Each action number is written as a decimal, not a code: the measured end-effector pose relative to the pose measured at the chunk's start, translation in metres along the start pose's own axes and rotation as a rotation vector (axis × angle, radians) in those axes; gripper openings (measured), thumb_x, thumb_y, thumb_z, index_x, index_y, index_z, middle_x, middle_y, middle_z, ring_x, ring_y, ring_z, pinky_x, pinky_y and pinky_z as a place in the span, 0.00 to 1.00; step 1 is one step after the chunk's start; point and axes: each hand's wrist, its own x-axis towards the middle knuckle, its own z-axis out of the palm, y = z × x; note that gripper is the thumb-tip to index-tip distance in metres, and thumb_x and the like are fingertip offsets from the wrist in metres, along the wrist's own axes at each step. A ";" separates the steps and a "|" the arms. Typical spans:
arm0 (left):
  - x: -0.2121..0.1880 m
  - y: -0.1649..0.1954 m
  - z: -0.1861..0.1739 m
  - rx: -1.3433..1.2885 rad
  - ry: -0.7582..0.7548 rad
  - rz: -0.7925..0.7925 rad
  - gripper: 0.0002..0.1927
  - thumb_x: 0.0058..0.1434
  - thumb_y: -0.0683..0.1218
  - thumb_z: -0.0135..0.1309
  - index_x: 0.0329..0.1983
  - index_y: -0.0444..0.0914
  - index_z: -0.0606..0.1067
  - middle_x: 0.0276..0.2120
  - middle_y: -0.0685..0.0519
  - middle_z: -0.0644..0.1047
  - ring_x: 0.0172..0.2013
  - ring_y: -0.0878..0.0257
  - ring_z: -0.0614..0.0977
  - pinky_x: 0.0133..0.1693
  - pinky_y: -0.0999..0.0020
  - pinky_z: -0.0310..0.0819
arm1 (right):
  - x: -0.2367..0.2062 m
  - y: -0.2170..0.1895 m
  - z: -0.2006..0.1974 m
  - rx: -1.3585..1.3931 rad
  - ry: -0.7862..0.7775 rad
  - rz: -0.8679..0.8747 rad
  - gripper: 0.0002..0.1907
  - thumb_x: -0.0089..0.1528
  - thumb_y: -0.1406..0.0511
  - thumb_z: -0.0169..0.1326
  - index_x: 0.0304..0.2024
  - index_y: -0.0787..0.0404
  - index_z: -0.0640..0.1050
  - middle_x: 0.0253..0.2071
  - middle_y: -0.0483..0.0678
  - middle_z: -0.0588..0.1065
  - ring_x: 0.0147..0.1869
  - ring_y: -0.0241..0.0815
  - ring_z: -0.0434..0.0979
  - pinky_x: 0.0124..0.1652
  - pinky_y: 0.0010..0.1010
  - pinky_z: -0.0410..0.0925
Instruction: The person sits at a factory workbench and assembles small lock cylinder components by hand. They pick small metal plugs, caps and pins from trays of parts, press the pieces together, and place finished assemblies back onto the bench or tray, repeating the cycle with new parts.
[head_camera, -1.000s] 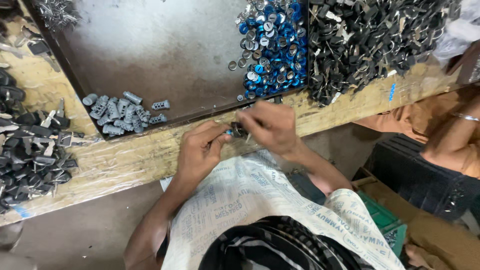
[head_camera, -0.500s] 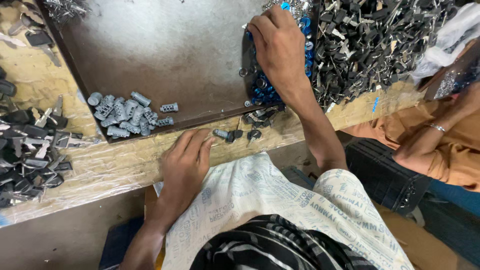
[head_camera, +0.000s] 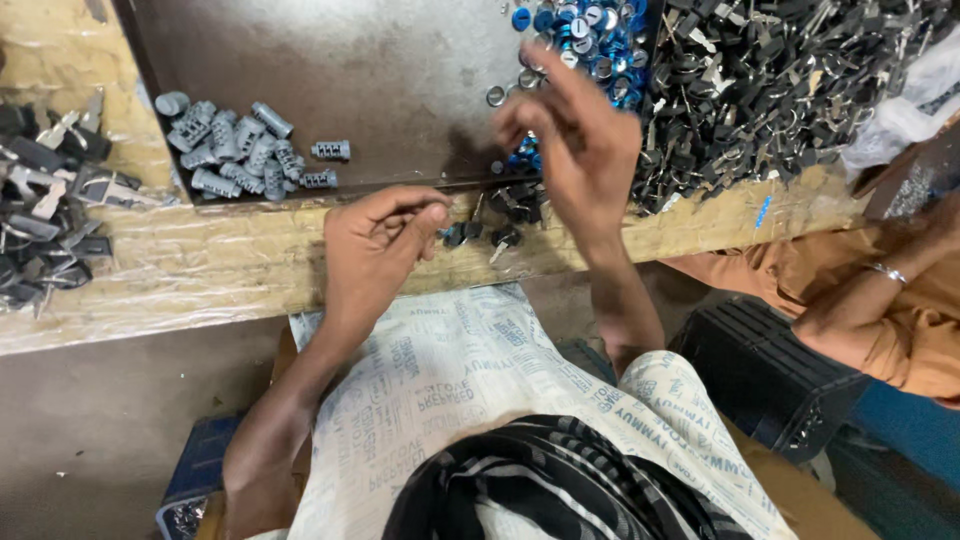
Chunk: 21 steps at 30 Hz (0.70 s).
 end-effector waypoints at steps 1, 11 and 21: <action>-0.001 -0.001 0.000 -0.017 -0.022 -0.024 0.10 0.68 0.41 0.59 0.49 0.31 0.81 0.32 0.56 0.81 0.27 0.75 0.76 0.29 0.79 0.68 | -0.013 -0.006 0.011 0.009 -0.025 -0.093 0.21 0.73 0.80 0.52 0.67 0.62 0.72 0.44 0.57 0.83 0.44 0.42 0.88 0.42 0.28 0.79; -0.002 -0.018 -0.006 -0.479 -0.125 -0.126 0.08 0.66 0.39 0.62 0.44 0.28 0.81 0.32 0.47 0.82 0.22 0.71 0.73 0.25 0.76 0.63 | -0.054 -0.032 0.055 0.007 -0.096 -0.143 0.20 0.69 0.80 0.48 0.63 0.66 0.72 0.56 0.57 0.78 0.66 0.56 0.77 0.61 0.36 0.74; -0.006 0.005 -0.020 -0.185 0.100 0.067 0.05 0.73 0.37 0.56 0.42 0.30 0.81 0.30 0.52 0.79 0.25 0.74 0.72 0.27 0.79 0.62 | -0.001 -0.028 0.047 0.002 -0.529 -0.050 0.23 0.71 0.73 0.51 0.69 0.67 0.67 0.62 0.58 0.76 0.65 0.48 0.80 0.63 0.37 0.75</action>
